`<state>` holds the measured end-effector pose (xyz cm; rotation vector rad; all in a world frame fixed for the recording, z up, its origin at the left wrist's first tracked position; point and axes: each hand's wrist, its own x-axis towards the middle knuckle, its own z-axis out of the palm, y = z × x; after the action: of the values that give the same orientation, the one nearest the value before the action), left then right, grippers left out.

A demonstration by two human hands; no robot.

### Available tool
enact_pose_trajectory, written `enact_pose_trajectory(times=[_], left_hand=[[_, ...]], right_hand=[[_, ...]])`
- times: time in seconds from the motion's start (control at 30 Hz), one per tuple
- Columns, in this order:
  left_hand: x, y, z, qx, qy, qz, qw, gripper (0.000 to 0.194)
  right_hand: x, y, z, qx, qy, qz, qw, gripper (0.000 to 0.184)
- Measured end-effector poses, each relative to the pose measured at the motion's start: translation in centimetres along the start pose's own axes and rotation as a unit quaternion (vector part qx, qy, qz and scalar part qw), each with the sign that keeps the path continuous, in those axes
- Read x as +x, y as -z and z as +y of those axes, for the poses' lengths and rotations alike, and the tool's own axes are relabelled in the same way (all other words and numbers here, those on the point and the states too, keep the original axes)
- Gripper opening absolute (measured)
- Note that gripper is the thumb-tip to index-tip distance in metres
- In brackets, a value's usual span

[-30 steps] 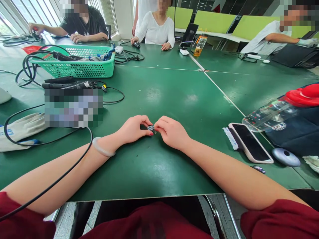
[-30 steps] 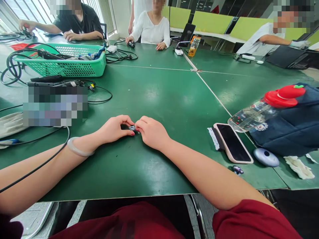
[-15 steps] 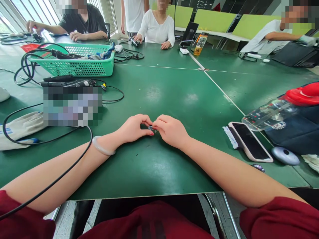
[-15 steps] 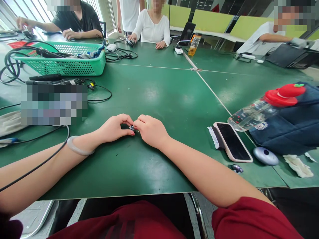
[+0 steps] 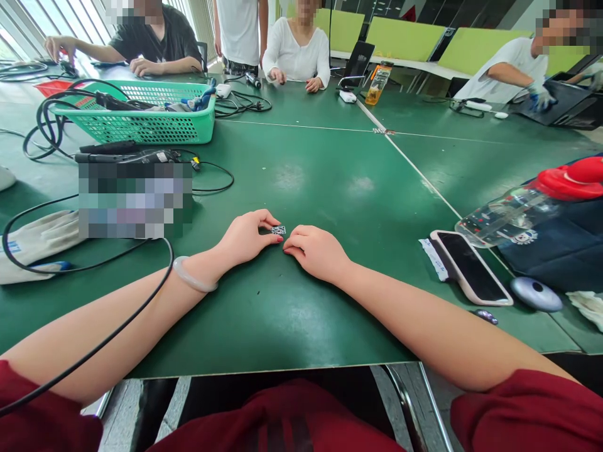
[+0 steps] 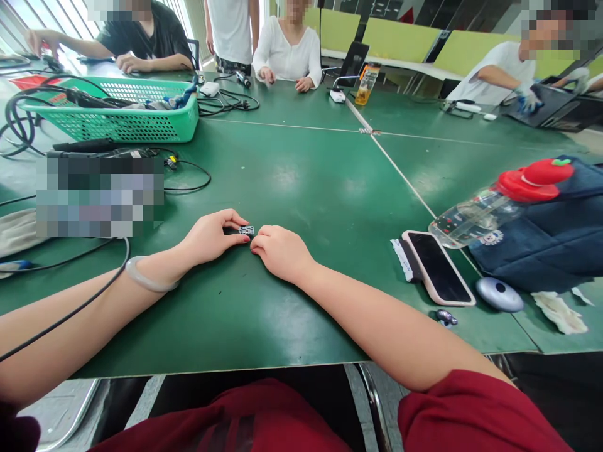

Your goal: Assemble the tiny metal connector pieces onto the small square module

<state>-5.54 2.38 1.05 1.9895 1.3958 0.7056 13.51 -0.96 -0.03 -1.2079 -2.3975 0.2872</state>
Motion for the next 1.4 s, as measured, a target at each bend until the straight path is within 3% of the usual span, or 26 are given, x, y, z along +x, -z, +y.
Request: enact_pose_trajectory(times=[0.1,0.27,0.6,0.87,1.07,1.2,1.3,1.4], left_hand=[[-0.1,0.0,0.2,-0.018,-0.005,-0.012,1.000,0.025],[-0.3,0.0,0.6,-0.076,-0.030,-0.046,0.996,0.028],[-0.5,0.0,1.0,-0.248,0.008,-0.089,0.965,0.033],[-0.7,0.1,1.3,-0.368,0.031,-0.111,0.923,0.041],[-0.8,0.2,1.6,-0.384,0.028,-0.119,0.915,0.042],[-0.6,0.1,1.4,-0.332,0.041,-0.089,0.938,0.037],[-0.5,0.0,1.4,-0.289,0.058,-0.064,0.954,0.036],[-0.5,0.0,1.4,-0.273,0.065,-0.057,0.958,0.034]], right_hand=[[0.1,0.3,-0.1,0.109,-0.060,0.043,0.991,0.013],[0.2,0.4,-0.1,0.322,-0.146,0.102,0.930,0.013],[0.2,0.5,0.0,0.284,-0.092,0.161,0.941,0.012],[-0.4,1.0,-0.1,0.132,0.026,0.205,0.970,0.020],[-0.5,1.0,-0.2,0.115,0.068,0.229,0.964,0.020],[-0.6,1.2,0.4,0.134,-0.005,0.196,0.971,0.021],[-0.5,1.3,1.2,0.121,-0.078,0.116,0.983,0.021],[-0.5,1.2,1.6,0.088,-0.090,0.026,0.992,0.014]])
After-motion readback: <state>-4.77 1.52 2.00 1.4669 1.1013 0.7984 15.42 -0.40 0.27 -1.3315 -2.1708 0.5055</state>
